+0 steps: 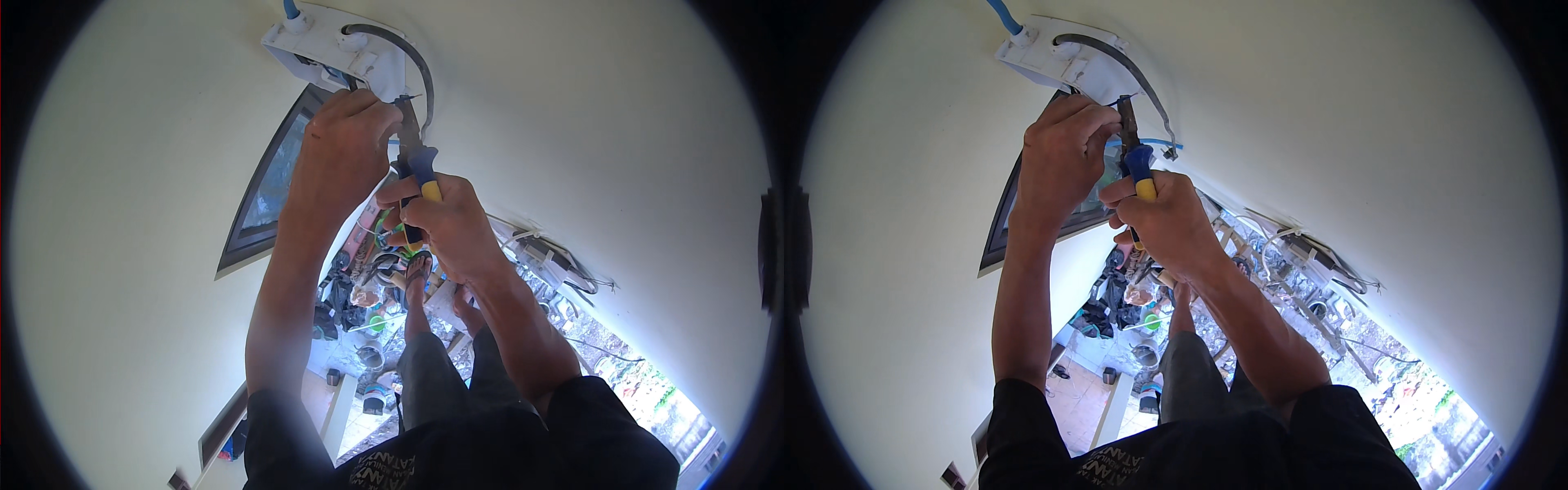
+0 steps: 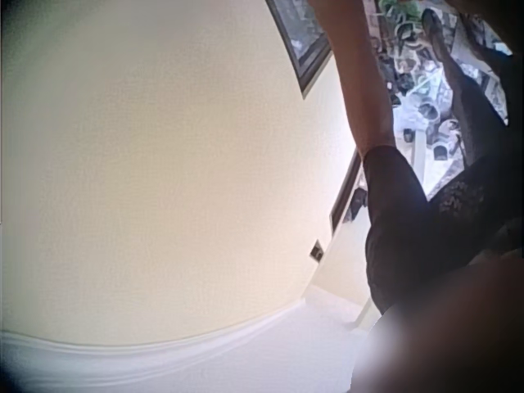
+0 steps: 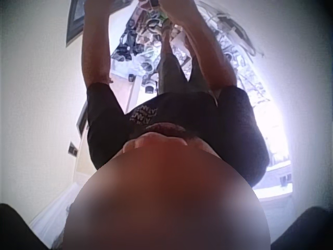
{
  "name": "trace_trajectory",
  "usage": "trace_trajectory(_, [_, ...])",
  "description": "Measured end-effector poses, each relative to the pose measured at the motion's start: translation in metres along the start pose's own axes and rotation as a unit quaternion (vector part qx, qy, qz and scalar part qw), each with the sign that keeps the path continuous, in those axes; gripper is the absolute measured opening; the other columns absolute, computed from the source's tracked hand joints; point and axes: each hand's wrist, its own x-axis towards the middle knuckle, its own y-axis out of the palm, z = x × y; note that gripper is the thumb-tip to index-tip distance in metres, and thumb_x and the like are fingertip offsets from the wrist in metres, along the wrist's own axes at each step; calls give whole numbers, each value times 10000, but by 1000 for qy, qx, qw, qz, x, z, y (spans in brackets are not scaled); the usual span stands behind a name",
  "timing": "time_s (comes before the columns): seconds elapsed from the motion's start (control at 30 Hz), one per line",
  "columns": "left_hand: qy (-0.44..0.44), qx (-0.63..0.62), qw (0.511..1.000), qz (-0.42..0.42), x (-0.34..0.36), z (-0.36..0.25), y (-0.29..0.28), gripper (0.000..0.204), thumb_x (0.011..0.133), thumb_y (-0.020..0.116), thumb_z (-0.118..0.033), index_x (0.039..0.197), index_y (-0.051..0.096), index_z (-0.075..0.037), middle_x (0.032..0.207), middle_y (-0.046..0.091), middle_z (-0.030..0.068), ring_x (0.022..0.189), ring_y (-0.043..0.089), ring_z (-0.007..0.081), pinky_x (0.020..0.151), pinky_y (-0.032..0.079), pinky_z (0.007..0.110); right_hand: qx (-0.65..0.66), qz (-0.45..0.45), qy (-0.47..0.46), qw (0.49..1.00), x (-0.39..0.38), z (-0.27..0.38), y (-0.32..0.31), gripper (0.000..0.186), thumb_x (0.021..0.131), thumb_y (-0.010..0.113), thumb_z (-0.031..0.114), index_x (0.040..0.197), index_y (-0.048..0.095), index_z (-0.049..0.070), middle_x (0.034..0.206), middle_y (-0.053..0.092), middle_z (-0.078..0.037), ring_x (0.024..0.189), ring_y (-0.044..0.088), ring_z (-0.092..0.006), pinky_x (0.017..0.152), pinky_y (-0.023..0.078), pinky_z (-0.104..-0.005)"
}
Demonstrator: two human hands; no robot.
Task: Wire an electrical junction box using pliers and a screwdriver.
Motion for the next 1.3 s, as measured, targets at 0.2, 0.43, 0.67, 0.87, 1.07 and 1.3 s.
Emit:
trace_trajectory(0.2, [-28, -1, 998, 55, 0, -2, -8, 108, 799, 671, 26, 891, 665, -32, 833, 639, 106, 785, 640, 266, 700, 538, 360, -61, -10, -28, 998, 3, -12, -2, 151, 843, 588, 59, 893, 685, -45, 627, 576, -23, 503, 538, -89, 472, 456, -258])
trace_trajectory(0.43, [-18, -58, 983, 175, 8, 17, -41, 331, 825, 760, -275, 874, 580, -1, 892, 580, 125, 837, 604, 262, 743, 519, 407, -21, 22, -53, 998, 1, -8, 6, 162, 817, 557, 26, 881, 684, -52, 599, 551, -21, 497, 490, -64, 446, 386, -237])
trace_trajectory(0.67, [-63, -173, 960, 213, 19, 34, -34, 545, 653, 875, -351, 733, 421, -59, 688, 389, 7, 634, 357, 162, 565, 343, 336, 56, 39, -46, 997, 0, -7, 12, 221, 769, 510, -18, 910, 674, -61, 650, 540, -38, 538, 465, -86, 481, 379, -259])
trace_trajectory(0.87, [-103, -157, 976, 114, 8, 40, -35, 597, 553, 931, -242, 641, 367, -64, 636, 352, -6, 588, 321, 150, 522, 300, 334, 88, -14, -95, 992, 3, -15, 17, 291, 734, 466, -42, 947, 661, -73, 715, 541, -72, 611, 482, -111, 556, 415, -280])
trace_trajectory(1.07, [-50, -173, 982, 50, -16, 34, -30, 539, 567, 919, -143, 666, 394, -70, 691, 391, 9, 620, 405, 138, 545, 355, 310, -52, -30, -192, 979, -10, -31, 24, 171, 862, 617, 3, 1016, 681, -39, 742, 595, -27, 581, 524, -54, 549, 447, -245])
trace_trajectory(1.3, [-106, -381, 911, -116, -36, 27, 0, 287, 734, 675, 168, 786, 485, -41, 974, 511, 67, 833, 591, 129, 724, 532, 257, -61, -146, -146, 976, 12, -31, 14, 238, 859, 615, 11, 1079, 665, -62, 871, 658, -94, 800, 644, -130, 754, 569, -280])
